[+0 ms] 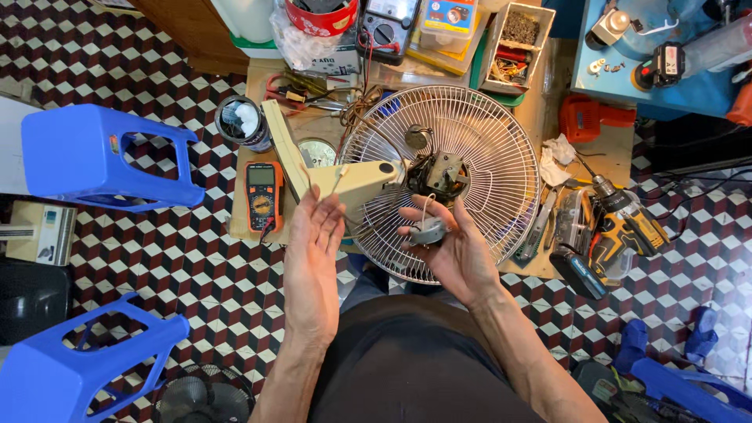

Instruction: The person repairs a disassembled electric fan on a cluttered workbench. They use a cordless drill to remove and install screws on the fan motor housing, handle small components and wires, and reassemble parts of the fan.

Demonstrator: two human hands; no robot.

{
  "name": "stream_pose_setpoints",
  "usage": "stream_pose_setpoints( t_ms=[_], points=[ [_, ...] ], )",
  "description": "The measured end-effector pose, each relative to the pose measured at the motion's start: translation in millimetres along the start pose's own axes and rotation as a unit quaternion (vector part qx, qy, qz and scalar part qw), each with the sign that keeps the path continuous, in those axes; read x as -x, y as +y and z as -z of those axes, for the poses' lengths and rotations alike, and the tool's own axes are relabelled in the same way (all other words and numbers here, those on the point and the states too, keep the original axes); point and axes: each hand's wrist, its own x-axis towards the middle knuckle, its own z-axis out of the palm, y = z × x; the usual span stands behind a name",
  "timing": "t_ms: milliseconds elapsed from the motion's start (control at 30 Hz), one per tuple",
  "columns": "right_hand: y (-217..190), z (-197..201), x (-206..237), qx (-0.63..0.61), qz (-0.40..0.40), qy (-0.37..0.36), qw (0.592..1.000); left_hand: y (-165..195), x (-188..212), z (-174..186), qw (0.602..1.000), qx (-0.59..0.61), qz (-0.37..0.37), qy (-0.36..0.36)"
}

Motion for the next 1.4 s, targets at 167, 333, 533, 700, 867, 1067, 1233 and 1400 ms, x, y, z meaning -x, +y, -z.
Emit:
stream_pose_setpoints(
  t_ms=[167,333,533,700,867,1067,1233,1400],
  points=[
    [-0.4,-9.9,-3.3,0.021,0.055,0.009,0.998,-46.1,16.9,-0.2,0.991,-0.086,0.096,0.023],
    [-0.1,-16.1,-8.1,0.087,0.108,-0.004,0.99,-72.2,14.7,-16.0,0.984,-0.134,0.084,-0.084],
    [-4.3,-18.9,-3.7,0.206,0.152,-0.023,0.966,-79.1,-3.8,-20.9,0.977,-0.163,0.064,-0.12],
    [-10.2,-14.3,-2.0,0.254,0.188,-0.043,0.948,-87.9,-8.9,-17.6,0.982,-0.061,0.073,-0.166],
    [-16.4,-11.2,3.6,0.262,0.171,-0.024,0.95,-91.8,-13.5,-18.6,0.981,-0.075,0.091,-0.151],
    [-18.2,2.7,6.0,0.172,0.17,-0.018,0.97,-95.6,-18.6,-18.5,0.985,-0.063,0.063,-0.149],
    [-14.6,16.5,12.3,0.187,0.15,0.027,0.97,-101.3,-24.7,-13.2,0.986,-0.059,0.033,-0.152],
    [-7.7,18.0,16.0,0.193,0.154,0.07,0.967,-109.3,-26.3,-10.3,0.985,-0.052,0.028,-0.161]
  ],
)
